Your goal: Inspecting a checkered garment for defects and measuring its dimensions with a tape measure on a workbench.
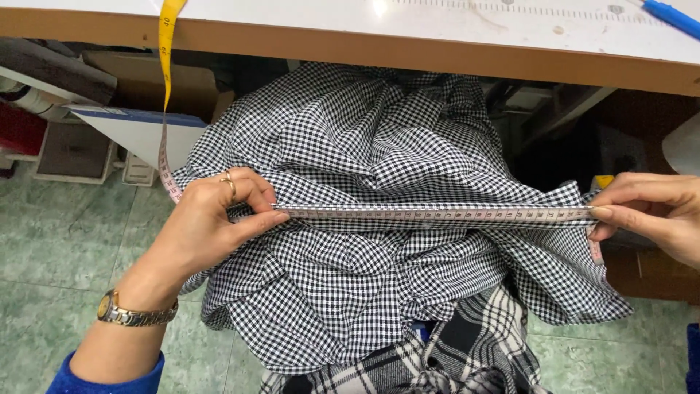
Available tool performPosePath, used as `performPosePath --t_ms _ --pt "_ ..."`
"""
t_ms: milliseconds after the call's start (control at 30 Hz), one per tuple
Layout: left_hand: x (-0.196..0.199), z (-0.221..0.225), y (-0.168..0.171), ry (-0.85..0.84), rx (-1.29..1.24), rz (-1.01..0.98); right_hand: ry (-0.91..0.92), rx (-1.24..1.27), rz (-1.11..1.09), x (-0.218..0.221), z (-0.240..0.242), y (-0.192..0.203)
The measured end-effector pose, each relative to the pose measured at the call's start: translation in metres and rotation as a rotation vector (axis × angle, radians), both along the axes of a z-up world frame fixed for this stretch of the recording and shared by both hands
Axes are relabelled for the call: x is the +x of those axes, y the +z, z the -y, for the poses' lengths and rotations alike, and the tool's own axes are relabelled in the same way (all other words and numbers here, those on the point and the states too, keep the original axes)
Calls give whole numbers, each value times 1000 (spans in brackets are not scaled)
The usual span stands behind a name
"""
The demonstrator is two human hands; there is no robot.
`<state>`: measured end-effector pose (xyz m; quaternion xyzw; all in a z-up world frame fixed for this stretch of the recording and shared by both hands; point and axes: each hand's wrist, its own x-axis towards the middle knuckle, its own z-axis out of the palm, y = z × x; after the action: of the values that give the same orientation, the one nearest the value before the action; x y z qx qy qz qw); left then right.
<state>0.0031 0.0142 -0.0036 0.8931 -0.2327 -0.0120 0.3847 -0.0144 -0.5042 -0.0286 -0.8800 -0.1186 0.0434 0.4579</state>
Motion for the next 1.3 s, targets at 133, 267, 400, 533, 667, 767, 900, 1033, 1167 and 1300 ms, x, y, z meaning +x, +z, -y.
performPosePath --t_ms 133,267,400,533,667,767,900,1033,1167,1300 --pt "-1 0 -1 15 -7 -1 1 19 -21 0 3 -1" --pt "-2 1 -3 63 -16 -5 3 57 -20 -1 -4 3" --pt "-1 0 -9 69 -46 51 -3 59 33 -3 -4 3" --pt "-6 1 -7 145 0 -27 49 -92 56 -5 -22 32" --pt "-11 3 -3 169 68 31 86 -98 123 -10 -33 44" --pt "-13 2 -3 69 14 149 113 -89 164 -15 -38 52" --pt "-16 1 -3 80 31 137 124 -114 206 -19 -38 54" --pt "-14 3 2 90 49 145 94 -134 204 -21 -33 49" --pt "-13 3 3 53 9 73 70 -147 208 -21 -32 46" --pt "-14 5 3 81 -10 -66 -45 -86 124 -12 -24 25"
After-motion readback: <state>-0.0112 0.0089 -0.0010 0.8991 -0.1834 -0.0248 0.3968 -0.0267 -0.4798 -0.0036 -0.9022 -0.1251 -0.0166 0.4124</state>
